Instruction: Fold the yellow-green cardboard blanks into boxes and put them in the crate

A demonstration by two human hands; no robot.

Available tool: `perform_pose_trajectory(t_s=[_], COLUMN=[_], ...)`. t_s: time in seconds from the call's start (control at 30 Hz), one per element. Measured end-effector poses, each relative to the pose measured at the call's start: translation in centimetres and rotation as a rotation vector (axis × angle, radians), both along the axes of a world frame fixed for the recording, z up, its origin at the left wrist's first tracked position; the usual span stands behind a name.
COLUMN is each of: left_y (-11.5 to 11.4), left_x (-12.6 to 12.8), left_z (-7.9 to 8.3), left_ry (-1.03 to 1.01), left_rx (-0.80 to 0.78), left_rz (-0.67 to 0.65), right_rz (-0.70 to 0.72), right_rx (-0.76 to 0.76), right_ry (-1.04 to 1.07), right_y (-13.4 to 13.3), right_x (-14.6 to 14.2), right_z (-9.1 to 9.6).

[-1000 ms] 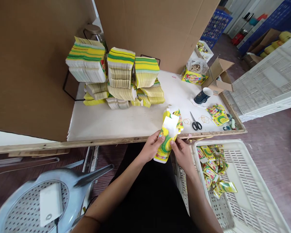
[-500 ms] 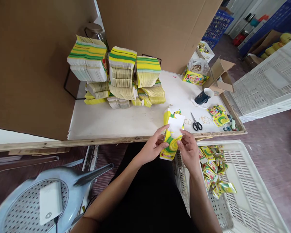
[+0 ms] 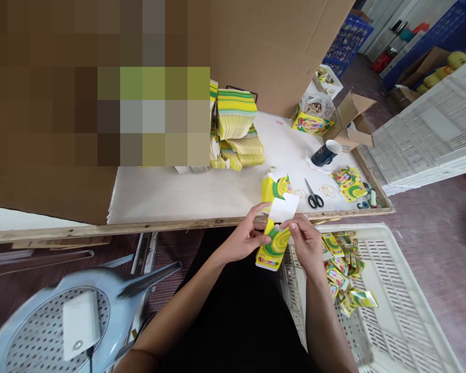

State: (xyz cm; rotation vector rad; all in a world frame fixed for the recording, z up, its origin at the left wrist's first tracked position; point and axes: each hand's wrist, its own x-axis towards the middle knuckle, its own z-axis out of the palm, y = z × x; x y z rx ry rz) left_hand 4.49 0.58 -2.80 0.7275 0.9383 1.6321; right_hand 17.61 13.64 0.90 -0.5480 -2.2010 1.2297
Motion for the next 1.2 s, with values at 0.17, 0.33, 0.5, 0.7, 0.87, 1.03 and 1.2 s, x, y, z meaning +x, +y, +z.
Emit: perform_pose_trajectory(t_s=[0.17, 0.33, 0.5, 0.7, 0.87, 1.03, 1.2], left_y=[0.1, 0.4, 0.5, 0.6, 1.1, 2.8, 4.6], left_x=[-0.1, 0.1, 0.7, 0.4, 0.6, 2.8, 2.4], left_z=[0.1, 0.0, -0.4, 0.0, 0.2, 0.6, 0.3], left_ry=[0.063, 0.208, 0.290, 0.182, 0.030, 0.149, 0.676], left_rx=[-0.010, -0.032, -0.027, -0.020, -0.027, 0.025, 0.069], left_rz=[0.019, 0.183, 0.188, 0.141, 0.139, 0.178, 0.386], right_rz=[-0.158, -0.099, 0.039, -0.069, -0.057, -0.138, -0.687], right_rx=[-0.057, -0.043, -0.169, -0.006, 0.050, 0.023, 0.498], right_ry=[0.074, 0.006, -0.250, -0.309, -0.286, -0.103, -0.192], right_y=[-0.3, 0.6, 0.5, 0.3, 0.4, 0.8, 4.0], right_x=[-0.3, 0.5, 0.3, 0.1, 0.7, 2.4, 6.7], right_z=[-0.7, -0.6, -0.6, -0.6, -0.8, -0.6, 1.4])
